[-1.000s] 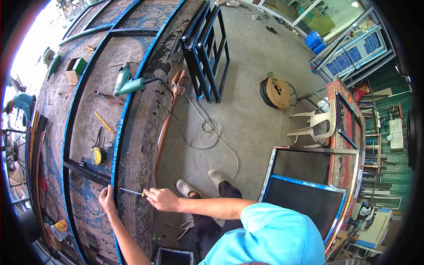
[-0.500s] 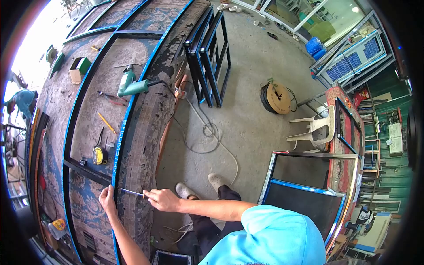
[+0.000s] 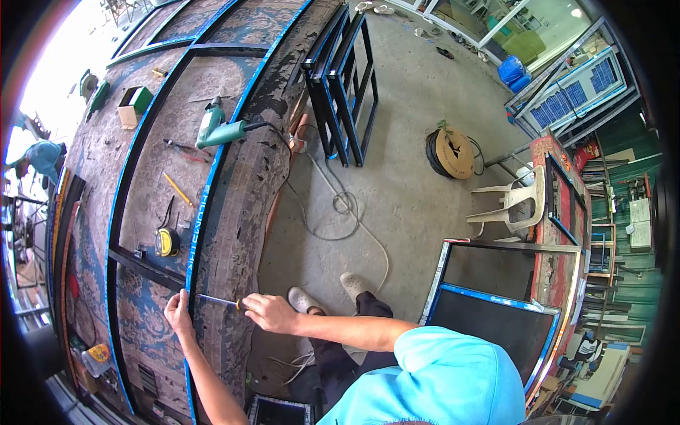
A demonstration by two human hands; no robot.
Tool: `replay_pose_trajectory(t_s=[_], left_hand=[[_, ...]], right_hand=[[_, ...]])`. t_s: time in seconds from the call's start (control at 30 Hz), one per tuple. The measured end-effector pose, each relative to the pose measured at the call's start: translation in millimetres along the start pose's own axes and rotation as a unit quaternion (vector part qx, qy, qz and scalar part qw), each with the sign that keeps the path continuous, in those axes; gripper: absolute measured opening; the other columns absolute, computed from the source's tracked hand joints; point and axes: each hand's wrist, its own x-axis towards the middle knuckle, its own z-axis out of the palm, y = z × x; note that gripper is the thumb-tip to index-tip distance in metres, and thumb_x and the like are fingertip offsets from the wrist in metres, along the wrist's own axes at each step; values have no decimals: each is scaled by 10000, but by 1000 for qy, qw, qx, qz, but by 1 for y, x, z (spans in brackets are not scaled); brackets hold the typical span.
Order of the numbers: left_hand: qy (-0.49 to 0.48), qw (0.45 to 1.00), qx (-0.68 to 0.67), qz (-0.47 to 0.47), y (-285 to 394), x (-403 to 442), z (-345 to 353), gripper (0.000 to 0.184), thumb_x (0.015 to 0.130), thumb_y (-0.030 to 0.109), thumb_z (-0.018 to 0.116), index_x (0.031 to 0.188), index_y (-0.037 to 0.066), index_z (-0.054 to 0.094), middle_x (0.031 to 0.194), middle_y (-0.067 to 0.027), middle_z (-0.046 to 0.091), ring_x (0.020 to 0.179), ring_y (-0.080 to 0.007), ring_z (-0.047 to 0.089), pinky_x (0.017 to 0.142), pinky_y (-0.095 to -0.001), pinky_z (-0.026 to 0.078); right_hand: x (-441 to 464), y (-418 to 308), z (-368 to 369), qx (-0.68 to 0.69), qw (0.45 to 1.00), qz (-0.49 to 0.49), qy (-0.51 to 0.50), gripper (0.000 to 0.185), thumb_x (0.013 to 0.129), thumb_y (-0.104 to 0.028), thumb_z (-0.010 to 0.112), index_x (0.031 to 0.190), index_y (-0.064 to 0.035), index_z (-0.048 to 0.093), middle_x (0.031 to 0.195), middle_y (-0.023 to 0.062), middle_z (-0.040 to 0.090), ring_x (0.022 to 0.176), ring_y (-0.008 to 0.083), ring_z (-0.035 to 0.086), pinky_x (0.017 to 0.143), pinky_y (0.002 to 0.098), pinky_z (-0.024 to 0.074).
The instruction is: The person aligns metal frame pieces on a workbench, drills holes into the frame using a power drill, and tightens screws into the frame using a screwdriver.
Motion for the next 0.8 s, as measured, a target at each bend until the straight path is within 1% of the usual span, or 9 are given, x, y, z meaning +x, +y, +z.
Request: replay_pose_trajectory(t_s=[0.07, 0.23, 0.3, 0.33, 0.4, 0.47, 0.53, 0.7, 0.8], left_hand=[[1, 1000, 10, 5, 2, -3, 1, 248, 922, 228, 758, 828, 1, 722, 693, 81, 553, 620, -18, 422, 558, -208, 299], [-12, 999, 23, -26, 7, -4, -4, 248, 928, 230, 749, 874, -12, 737, 727, 62, 600, 649, -21, 471, 591, -209, 342], [-22, 999, 30, -35, 5, -1, -6, 249, 934, 235, 741, 896, -10, 745, 769, 35, 660, 684, -36, 539, 633, -210, 402], [-26, 999, 22, -20, 3, -1, -7, 250, 934, 235, 740, 899, -13, 746, 768, 36, 659, 688, -37, 538, 633, -214, 401], [-28, 1000, 8, -7, 5, -3, -3, 252, 933, 234, 740, 903, -16, 747, 767, 36, 657, 692, -38, 538, 633, -217, 401], [-22, 999, 32, -12, 18, -7, 0, 243, 912, 216, 760, 851, -17, 734, 711, 68, 581, 644, -28, 451, 575, -222, 325], [3, 999, 46, -8, 26, -11, 5, 246, 905, 217, 763, 850, -21, 733, 714, 63, 579, 660, -39, 467, 592, -231, 350], [16, 979, 195, 65, 51, -21, 12, 356, 893, 355, 726, 877, -1, 734, 701, -64, 626, 668, -142, 561, 632, -320, 443], [-4, 982, 186, 4, 51, -22, 8, 401, 880, 385, 729, 915, -14, 751, 750, -52, 673, 716, -127, 577, 679, -305, 453]], right_hand=[[4, 5, -4, -98, 991, -85, -22, 275, 915, -183, 635, 1093, 27, 630, 992, 154, 664, 797, 291, 690, 692, 381, 574], [4, 4, 5, -103, 992, -76, -3, 267, 911, -179, 640, 1077, 29, 639, 937, 142, 668, 728, 255, 676, 659, 353, 560], [2, 14, 23, 198, 960, 159, -113, 244, 927, -193, 644, 1059, 11, 654, 865, 99, 679, 621, 167, 626, 530, 297, 511], [9, 5, 16, 200, 960, 159, -117, 244, 927, -193, 644, 1059, 11, 654, 865, 99, 679, 621, 167, 626, 530, 297, 511], [20, -6, -6, 507, 691, 480, -190, 235, 950, -256, 657, 1084, -63, 664, 845, 43, 687, 596, 86, 576, 450, 228, 447], [13, 13, 2, 550, 652, 487, -186, 194, 957, -271, 648, 1074, -117, 661, 848, 32, 678, 569, 77, 574, 389, 198, 394], [16, 22, 10, 642, 507, 529, -228, 184, 948, -282, 647, 1049, -128, 647, 812, 31, 653, 561, 90, 588, 377, 203, 393], [9, 5, 2, 474, 770, 400, -150, 176, 855, -74, 662, 1006, -54, 574, 825, 56, 625, 636, 149, 649, 479, 289, 524], [2, -4, -7, 346, 890, 283, -87, 355, 913, -83, 662, 1258, -2, 633, 850, 32, 662, 641, 94, 627, 548, 247, 510]])
